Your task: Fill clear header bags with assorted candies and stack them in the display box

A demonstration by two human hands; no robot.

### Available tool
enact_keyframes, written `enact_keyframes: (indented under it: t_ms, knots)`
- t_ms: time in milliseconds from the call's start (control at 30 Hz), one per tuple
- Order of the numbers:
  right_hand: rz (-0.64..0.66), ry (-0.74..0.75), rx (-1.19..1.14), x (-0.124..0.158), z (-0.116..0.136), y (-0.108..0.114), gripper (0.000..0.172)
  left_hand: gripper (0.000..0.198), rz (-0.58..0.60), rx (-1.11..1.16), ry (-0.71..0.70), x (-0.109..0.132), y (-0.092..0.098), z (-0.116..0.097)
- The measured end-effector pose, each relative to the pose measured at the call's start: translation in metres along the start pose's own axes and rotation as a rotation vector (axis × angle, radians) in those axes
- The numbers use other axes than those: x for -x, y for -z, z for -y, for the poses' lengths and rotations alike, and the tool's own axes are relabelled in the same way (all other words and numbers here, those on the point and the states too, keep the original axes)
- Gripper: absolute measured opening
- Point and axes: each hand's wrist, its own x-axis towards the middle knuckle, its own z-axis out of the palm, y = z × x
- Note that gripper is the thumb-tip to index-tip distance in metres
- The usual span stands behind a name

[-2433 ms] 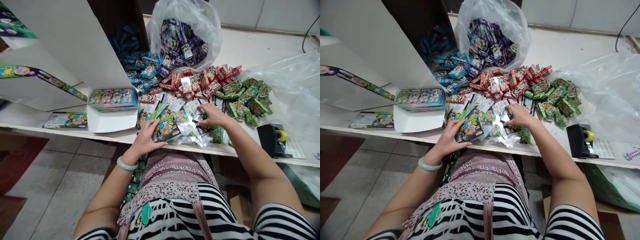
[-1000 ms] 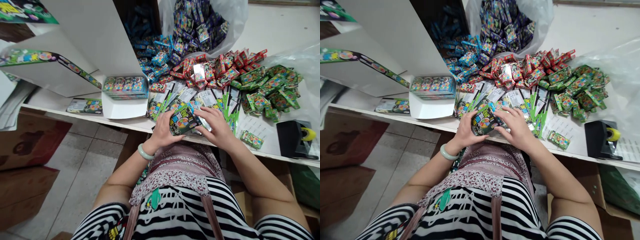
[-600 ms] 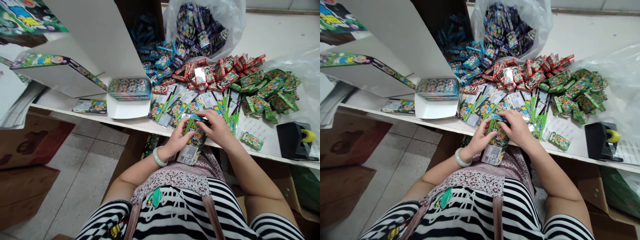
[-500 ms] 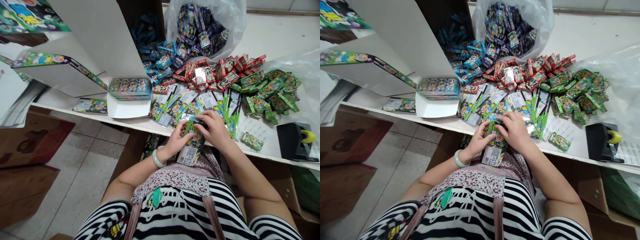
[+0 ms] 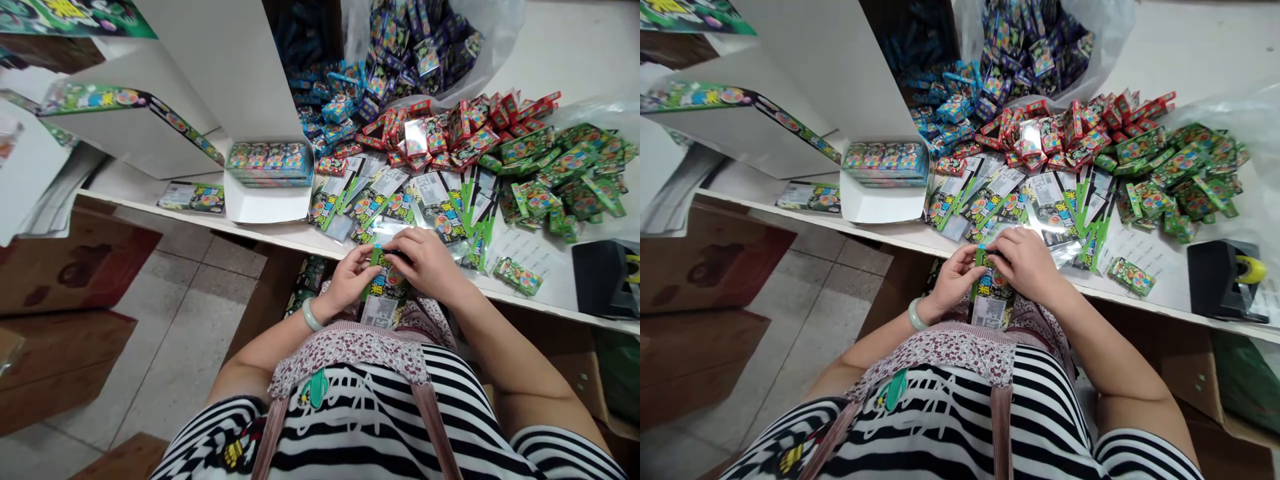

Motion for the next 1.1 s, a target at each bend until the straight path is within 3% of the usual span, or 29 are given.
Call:
enact_keyframes:
  t_ms: [167, 300, 367, 567, 667, 833, 1000, 1100]
  knots:
    - [-0.065, -0.031, 0.029, 0.003, 0.006, -0.005, 0.025, 0.073, -0.019, -0.041, -0.065, -0.004, 0.006, -0.004]
    - [-0.335, -0.152, -0.036, 0.018, 0.001, -0.009, 0.036, 0.066, -0.021, -0.051, -0.123, -0.009, 0.011, -0.006]
    - [-0.394, -0.238, -0.149, 0.028, -0.002, -0.012, 0.035, 0.062, 0.006, -0.056, -0.134, -0.01, 0.013, -0.007]
    - [-0.284, -0.401, -0.588, 0.042, -0.006, -0.025, 0.036, 0.061, 0.085, -0.034, -0.141, -0.015, 0.016, -0.013]
    - [-0.251, -0.39, -0.579, 0.04, -0.007, -0.02, 0.029, 0.058, 0.13, -0.022, -0.134, -0.016, 0.017, -0.015]
    - [-0.089, -0.359, -0.5, 0.041, -0.009, -0.012, 0.021, 0.045, 0.212, -0.084, -0.108, -0.017, 0.023, -0.016]
    - [-0.178, -0.414, -0.609, 0.043, -0.01, -0.031, 0.03, 0.036, 0.21, -0.142, -0.114, -0.021, 0.029, -0.022]
    - [-0.157, -0.41, -0.691, 0.041, -0.011, -0.037, 0.034, 0.034, 0.198, -0.178, -0.132, -0.021, 0.031, -0.023]
